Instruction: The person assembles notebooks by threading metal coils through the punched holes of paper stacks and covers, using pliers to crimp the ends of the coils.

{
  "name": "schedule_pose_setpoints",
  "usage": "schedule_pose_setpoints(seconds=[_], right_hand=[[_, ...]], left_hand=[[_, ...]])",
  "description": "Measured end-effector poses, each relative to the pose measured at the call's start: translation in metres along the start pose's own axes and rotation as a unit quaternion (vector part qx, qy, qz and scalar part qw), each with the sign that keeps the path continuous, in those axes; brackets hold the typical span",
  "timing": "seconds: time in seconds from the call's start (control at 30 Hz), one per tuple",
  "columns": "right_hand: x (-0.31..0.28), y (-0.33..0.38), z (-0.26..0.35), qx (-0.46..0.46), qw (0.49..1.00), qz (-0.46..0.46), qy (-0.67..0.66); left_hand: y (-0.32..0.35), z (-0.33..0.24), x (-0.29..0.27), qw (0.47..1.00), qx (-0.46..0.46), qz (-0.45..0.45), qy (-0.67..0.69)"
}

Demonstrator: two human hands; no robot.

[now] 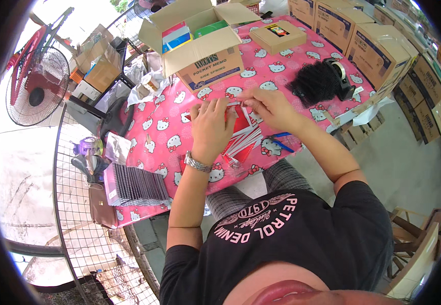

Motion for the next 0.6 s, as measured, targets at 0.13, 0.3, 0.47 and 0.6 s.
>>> schedule_pose_setpoints(seconds=[0.13, 0.3, 0.47, 0.6], right_hand=[[-0.005, 0.005, 0.014, -0.042, 0.985, -0.037, 0.163], [-0.015, 0.008, 0.024, -0.067, 0.974, -0.007, 0.218], [-0.012, 0.004, 0.022, -0.073, 0.991, 0.028, 0.106], [-0.026, -0.025, -0.091, 0.082, 0.927, -0.091, -0.355]], left_hand=[[-0.004, -0.017, 0.001, 0.999, 0.036, -0.007, 0.022], [-0.003, -0.019, 0.003, 0.999, 0.037, 0.014, 0.003], [0.0, -0.01, 0.003, 0.999, 0.036, 0.008, 0.034], [-0.003, 0.001, 0.005, 0.995, 0.033, 0.016, 0.089]])
Point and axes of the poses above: each hand's wrist, its own y-axis away from the middle knuckle, its own x-axis out of the palm, z = x × y, the point moved 6 cm from there along -y, towards the middle knuckle, and after that the axes turned 13 degrees about z, right-handed, at the moved point
